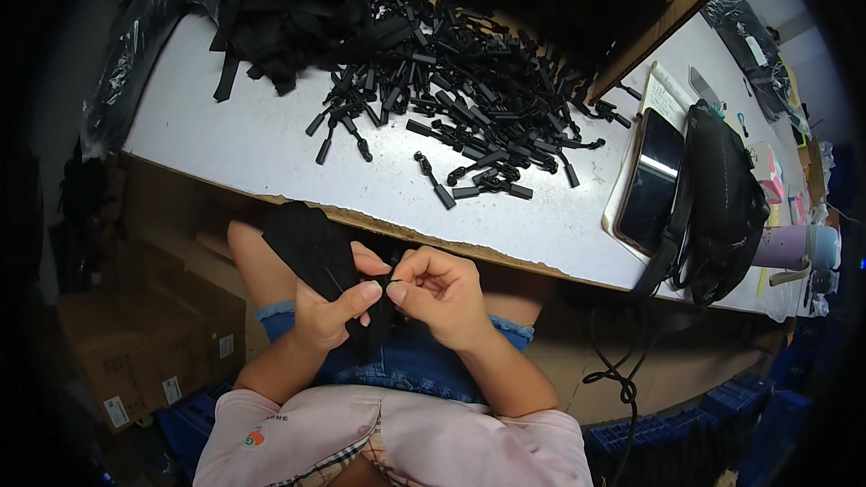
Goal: The person sits on the floor and assembles black fabric straps by inserting small black plastic clips into the ends of the straps. The person picks up a strap, selects a clip from a pile on the table, and pushes the clip into the strap's opening, repeating this process for multiple straps.
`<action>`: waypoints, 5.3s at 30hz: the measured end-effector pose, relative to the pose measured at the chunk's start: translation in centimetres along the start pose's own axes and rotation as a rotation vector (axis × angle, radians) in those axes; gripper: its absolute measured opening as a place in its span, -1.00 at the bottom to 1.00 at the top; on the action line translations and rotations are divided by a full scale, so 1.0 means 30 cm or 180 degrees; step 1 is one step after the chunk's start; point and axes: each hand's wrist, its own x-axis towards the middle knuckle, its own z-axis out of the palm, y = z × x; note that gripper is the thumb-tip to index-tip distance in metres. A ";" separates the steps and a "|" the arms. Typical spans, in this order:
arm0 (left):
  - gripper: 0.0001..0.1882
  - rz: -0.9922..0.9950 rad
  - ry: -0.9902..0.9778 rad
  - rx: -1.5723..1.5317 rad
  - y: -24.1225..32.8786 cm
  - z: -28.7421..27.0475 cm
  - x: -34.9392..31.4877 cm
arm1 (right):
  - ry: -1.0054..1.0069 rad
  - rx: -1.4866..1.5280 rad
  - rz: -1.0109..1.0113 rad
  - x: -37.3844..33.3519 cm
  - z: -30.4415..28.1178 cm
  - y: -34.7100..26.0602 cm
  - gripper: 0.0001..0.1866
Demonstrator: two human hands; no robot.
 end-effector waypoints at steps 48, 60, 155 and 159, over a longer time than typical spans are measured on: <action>-0.81 -0.0001 -0.0460 0.0662 -0.008 -0.035 0.000 | -0.0266 -0.2974 -0.1800 0.032 0.045 -0.040 -0.84; -0.88 0.2387 -0.0022 0.2196 -0.016 -0.039 0.011 | 0.0070 -0.0798 -0.0302 0.010 0.043 0.014 -0.95; -0.90 -0.0444 -0.0135 0.0553 0.003 -0.026 -0.020 | 0.0023 -0.3342 -0.2310 -0.001 0.020 0.005 -0.80; -0.91 -0.0243 -0.0032 0.0521 -0.009 -0.019 -0.024 | 0.0064 -0.3224 -0.2339 0.000 0.022 0.011 -0.80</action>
